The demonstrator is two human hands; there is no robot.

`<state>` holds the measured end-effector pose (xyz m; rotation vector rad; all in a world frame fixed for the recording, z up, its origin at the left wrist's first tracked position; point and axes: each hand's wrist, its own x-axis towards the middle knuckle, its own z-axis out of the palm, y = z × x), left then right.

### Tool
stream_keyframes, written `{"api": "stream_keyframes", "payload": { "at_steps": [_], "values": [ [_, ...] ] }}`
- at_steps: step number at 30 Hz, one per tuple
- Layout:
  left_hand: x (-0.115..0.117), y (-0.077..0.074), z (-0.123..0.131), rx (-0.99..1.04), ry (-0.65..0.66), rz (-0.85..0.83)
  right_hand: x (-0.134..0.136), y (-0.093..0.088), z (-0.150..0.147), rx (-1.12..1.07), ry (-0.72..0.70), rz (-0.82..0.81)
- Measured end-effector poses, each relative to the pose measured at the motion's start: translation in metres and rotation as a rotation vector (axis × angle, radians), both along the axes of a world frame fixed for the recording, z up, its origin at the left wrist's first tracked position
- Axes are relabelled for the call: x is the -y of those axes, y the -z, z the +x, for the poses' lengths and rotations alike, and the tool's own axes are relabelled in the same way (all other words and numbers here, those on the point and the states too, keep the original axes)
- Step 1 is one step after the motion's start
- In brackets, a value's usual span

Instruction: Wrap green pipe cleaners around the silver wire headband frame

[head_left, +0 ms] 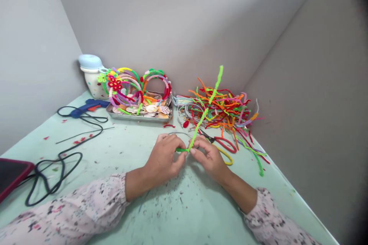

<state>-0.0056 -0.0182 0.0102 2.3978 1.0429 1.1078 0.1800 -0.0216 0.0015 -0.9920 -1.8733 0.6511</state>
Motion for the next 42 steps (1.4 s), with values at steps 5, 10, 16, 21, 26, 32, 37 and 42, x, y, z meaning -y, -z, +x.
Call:
{"api": "stream_keyframes", "payload": {
  "at_steps": [5,10,16,21,26,32,37,42],
  "values": [
    [0.0004,-0.0003,0.0,-0.006,-0.01,0.004,-0.0012,0.003,-0.0006,0.036,0.018,0.064],
    [-0.0001,0.0,0.0008,-0.007,-0.01,0.011,-0.0009,0.002,-0.0022,0.049,0.043,0.058],
    [0.0001,0.0015,0.0016,-0.028,-0.007,0.015,0.0012,-0.001,-0.005,0.033,0.037,0.03],
    [0.0007,0.002,0.0019,-0.021,-0.009,0.015,0.002,-0.0027,-0.0052,0.016,0.025,-0.021],
    [0.0005,0.0019,0.0022,-0.013,0.009,0.029,0.0028,-0.0043,-0.0059,-0.001,0.011,-0.069],
    [0.0012,0.0003,0.0013,-0.007,0.025,0.016,0.0013,-0.0019,-0.0035,-0.013,0.003,-0.088],
    [0.0019,-0.0008,0.0014,-0.006,0.021,0.01,-0.0001,-0.0027,-0.0009,-0.019,-0.011,-0.102],
    [0.0017,-0.0012,0.0018,-0.013,0.012,0.015,0.0002,-0.0025,-0.0006,-0.023,-0.016,-0.103]
  ]
}}
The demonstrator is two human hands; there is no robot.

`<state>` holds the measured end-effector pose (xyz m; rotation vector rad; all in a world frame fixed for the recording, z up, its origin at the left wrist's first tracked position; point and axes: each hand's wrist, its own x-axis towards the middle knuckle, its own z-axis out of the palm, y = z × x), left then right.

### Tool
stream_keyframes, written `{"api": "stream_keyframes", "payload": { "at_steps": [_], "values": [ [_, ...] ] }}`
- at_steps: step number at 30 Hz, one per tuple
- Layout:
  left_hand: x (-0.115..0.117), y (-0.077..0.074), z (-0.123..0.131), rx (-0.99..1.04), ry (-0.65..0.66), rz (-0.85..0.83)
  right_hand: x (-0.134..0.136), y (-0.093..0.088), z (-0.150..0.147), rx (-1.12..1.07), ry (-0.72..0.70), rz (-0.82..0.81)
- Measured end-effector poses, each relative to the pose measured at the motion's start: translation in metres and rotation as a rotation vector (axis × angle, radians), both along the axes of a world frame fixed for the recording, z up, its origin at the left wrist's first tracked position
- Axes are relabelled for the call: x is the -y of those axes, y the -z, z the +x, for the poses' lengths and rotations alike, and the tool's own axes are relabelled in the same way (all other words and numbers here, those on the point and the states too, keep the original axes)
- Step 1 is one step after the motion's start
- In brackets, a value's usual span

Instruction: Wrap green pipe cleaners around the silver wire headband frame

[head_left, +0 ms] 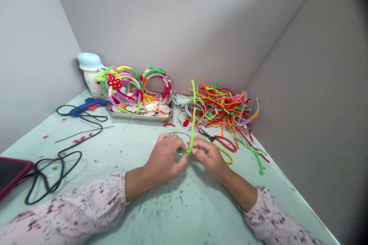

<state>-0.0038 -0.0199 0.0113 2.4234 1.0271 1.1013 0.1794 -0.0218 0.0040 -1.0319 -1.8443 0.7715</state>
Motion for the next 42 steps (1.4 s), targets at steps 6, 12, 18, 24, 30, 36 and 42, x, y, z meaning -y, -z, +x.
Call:
{"api": "stream_keyframes", "payload": {
  "at_steps": [6,12,18,24,30,36,42],
  "values": [
    [-0.0001,0.0006,0.0001,-0.006,0.002,0.01,0.0,0.0012,-0.0005,0.014,0.006,0.009],
    [-0.0005,0.0027,0.0011,-0.006,-0.003,0.02,0.0004,-0.0013,-0.0012,0.015,-0.001,-0.016],
    [-0.0003,0.0026,0.0015,-0.003,0.002,0.051,0.0007,-0.0025,-0.0017,0.001,-0.011,-0.04],
    [-0.0004,0.0014,0.0014,0.0,0.014,0.074,0.001,-0.0036,-0.0017,-0.002,-0.027,-0.079],
    [-0.0013,0.0021,0.0012,-0.006,0.028,0.082,0.0009,-0.004,-0.0012,-0.003,-0.042,-0.124],
    [-0.0022,0.003,0.0005,-0.004,-0.002,0.045,0.0003,0.0003,0.0002,-0.021,-0.006,-0.078],
    [-0.002,0.0032,0.0008,0.003,0.014,0.057,-0.0003,-0.0002,-0.0003,-0.014,-0.016,-0.079]
  ]
}}
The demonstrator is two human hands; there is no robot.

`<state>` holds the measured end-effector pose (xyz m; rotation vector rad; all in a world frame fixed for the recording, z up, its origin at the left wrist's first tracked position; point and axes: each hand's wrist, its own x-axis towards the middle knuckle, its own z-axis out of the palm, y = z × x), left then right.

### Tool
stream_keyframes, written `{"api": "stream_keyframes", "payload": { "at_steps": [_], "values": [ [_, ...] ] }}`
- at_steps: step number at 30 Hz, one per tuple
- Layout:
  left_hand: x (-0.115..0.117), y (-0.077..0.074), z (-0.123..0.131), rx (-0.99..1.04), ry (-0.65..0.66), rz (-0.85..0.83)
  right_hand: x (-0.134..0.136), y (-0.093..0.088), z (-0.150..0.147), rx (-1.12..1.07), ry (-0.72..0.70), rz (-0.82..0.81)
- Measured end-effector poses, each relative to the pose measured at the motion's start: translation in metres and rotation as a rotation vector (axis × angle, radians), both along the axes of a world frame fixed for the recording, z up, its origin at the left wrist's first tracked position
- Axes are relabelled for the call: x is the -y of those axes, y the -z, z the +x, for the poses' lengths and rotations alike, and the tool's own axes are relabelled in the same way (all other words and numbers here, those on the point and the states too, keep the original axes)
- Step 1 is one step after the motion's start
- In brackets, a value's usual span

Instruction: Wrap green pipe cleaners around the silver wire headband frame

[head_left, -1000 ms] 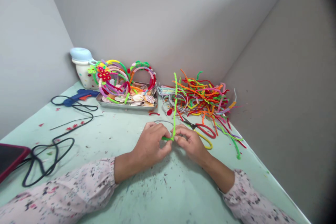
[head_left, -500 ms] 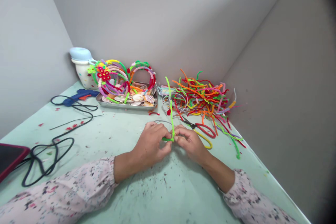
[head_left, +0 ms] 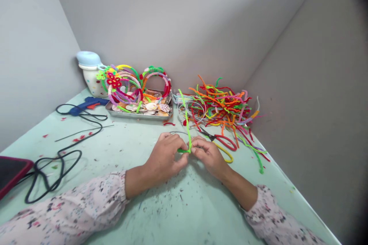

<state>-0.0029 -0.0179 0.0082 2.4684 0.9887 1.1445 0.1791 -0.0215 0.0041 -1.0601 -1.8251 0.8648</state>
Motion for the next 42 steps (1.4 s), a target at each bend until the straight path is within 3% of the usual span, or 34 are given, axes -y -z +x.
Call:
{"api": "stream_keyframes", "payload": {
  "at_steps": [15,23,29,42],
  "values": [
    [-0.0003,-0.0003,-0.0003,-0.009,0.011,0.018,0.0,-0.0004,-0.0012,0.041,-0.018,0.048],
    [-0.0013,-0.0014,-0.0012,0.07,-0.05,-0.082,0.003,0.0033,0.0015,0.041,0.148,0.327],
    [0.0015,-0.0025,-0.0027,0.086,-0.029,-0.111,0.0024,0.0038,-0.0007,0.151,0.129,0.51],
    [0.0013,-0.0054,-0.0045,0.078,0.008,-0.109,0.0026,0.0027,-0.001,0.211,0.132,0.583]
  ]
}}
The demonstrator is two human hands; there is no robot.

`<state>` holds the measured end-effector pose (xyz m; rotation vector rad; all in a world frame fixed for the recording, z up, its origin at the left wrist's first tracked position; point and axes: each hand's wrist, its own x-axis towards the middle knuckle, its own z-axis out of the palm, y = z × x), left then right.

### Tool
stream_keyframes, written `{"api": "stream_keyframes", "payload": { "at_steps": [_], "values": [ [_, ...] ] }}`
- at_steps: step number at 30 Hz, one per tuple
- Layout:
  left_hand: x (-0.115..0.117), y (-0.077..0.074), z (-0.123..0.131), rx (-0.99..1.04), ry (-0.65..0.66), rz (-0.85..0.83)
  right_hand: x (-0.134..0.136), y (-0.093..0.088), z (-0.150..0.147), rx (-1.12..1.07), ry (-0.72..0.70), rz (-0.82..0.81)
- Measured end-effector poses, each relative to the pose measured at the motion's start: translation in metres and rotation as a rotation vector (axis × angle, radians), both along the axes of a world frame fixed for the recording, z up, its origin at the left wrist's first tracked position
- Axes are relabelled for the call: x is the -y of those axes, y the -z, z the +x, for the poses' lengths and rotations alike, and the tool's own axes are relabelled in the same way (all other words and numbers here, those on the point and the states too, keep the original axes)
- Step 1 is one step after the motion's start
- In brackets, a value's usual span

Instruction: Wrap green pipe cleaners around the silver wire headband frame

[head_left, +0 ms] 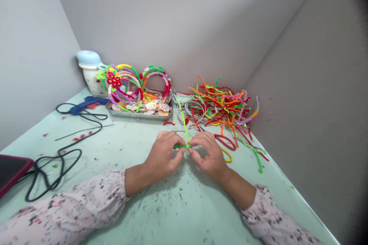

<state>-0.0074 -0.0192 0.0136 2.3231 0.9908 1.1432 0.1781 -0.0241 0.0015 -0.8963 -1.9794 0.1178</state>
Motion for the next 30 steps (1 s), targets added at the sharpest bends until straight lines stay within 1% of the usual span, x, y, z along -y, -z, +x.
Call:
{"api": "stream_keyframes", "payload": {
  "at_steps": [13,19,30],
  "values": [
    [0.0014,-0.0021,-0.0003,0.009,0.008,0.029,0.001,-0.0005,-0.0002,0.002,0.013,-0.006],
    [0.0004,-0.0006,-0.0008,0.004,0.011,0.037,0.0014,-0.002,-0.0015,0.009,0.011,0.003],
    [0.0024,0.0,-0.0016,-0.031,0.005,0.055,0.0007,-0.0013,-0.0016,0.014,0.007,-0.05]
  ]
}}
